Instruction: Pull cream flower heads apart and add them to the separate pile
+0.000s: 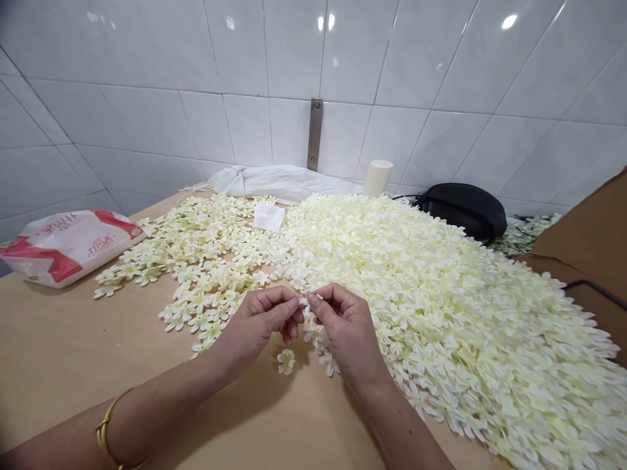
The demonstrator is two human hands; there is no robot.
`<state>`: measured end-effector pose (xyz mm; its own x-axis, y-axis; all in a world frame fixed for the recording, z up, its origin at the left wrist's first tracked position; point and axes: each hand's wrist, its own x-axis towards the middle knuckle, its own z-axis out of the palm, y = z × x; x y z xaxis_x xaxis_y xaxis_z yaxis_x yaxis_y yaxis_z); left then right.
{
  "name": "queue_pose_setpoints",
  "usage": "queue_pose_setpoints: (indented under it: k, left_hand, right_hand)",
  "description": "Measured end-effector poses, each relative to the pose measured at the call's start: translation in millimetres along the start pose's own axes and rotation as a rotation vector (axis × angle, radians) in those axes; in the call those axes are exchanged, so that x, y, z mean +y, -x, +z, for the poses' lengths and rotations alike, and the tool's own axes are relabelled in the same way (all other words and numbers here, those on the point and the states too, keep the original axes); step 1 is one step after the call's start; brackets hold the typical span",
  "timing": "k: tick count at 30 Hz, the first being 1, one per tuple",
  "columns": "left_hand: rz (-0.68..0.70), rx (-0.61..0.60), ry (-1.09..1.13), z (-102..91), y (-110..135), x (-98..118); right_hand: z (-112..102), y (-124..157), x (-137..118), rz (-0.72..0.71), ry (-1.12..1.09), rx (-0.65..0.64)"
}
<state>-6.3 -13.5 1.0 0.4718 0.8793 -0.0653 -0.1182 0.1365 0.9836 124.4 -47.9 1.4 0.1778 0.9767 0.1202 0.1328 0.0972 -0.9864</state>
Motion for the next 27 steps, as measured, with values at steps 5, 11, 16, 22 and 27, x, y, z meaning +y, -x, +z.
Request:
queue_pose_setpoints:
  k: [5, 11, 16, 22, 27]
  left_hand:
    - [0.031, 0.034, 0.027, -1.6, -1.0, -0.7]
    - [0.016, -0.042, 0.057, 0.1, 0.4, -0.7]
    - [0.035, 0.006, 0.040, -1.1, -1.1, -2.7]
    - [0.101, 0.081, -0.040, -0.8, 0.0, -0.8]
    - [0.081, 0.053, 0.000, -0.2, 1.5, 0.0]
  right_hand:
    - [-1.9, -0.2, -0.3, -0.023, 0.083, 0.033]
    - [0.4, 1.9, 1.4, -0.052, 0.177, 0.004]
    - [2.5, 0.4, 1.8, -0.030, 0.125, -0.025]
    - [1.4, -1.1, 4.8, 0.072, -0.028, -0.113]
    - [1.1, -0.9, 5.4, 0.043, 0.029, -0.073]
